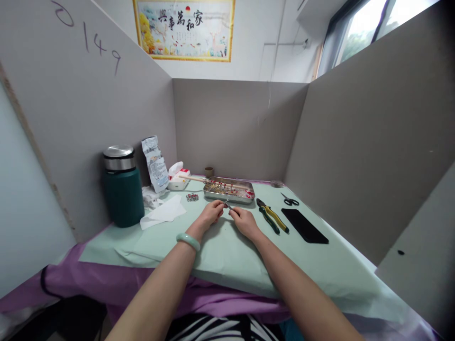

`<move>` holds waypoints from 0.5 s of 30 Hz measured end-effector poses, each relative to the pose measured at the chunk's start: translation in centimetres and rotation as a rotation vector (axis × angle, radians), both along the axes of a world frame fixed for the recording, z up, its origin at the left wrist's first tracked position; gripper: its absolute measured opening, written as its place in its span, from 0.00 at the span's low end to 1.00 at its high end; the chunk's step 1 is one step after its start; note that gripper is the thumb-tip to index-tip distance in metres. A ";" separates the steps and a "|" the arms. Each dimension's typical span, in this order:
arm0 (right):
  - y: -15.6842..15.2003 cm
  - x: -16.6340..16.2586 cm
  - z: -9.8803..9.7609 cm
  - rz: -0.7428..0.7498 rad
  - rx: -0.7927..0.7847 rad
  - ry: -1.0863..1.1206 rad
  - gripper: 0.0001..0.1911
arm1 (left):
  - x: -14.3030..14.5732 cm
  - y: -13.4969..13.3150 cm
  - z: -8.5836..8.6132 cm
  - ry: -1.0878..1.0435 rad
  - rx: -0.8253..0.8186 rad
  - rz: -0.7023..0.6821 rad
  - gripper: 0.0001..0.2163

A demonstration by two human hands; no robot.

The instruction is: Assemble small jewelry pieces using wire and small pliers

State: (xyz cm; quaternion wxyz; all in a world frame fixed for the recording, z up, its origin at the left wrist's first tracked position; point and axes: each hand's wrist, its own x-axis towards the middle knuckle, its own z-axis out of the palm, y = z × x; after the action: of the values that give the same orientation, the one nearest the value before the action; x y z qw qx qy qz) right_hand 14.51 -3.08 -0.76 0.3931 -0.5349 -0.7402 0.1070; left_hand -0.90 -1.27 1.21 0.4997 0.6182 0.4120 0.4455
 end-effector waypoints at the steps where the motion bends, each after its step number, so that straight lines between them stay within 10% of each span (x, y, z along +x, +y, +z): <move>1: -0.1 0.0 0.0 0.001 0.001 -0.003 0.17 | 0.0 0.0 0.0 0.004 0.000 0.002 0.07; 15: 0.3 -0.1 -0.3 -0.016 -0.002 -0.008 0.17 | 0.0 0.0 0.1 -0.051 -0.071 -0.018 0.07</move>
State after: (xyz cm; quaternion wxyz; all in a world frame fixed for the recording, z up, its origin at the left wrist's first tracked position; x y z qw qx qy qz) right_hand 14.40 -2.79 -1.02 0.3906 -0.5417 -0.7372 0.1022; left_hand -0.92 -1.30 1.31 0.5355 0.5921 0.4091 0.4419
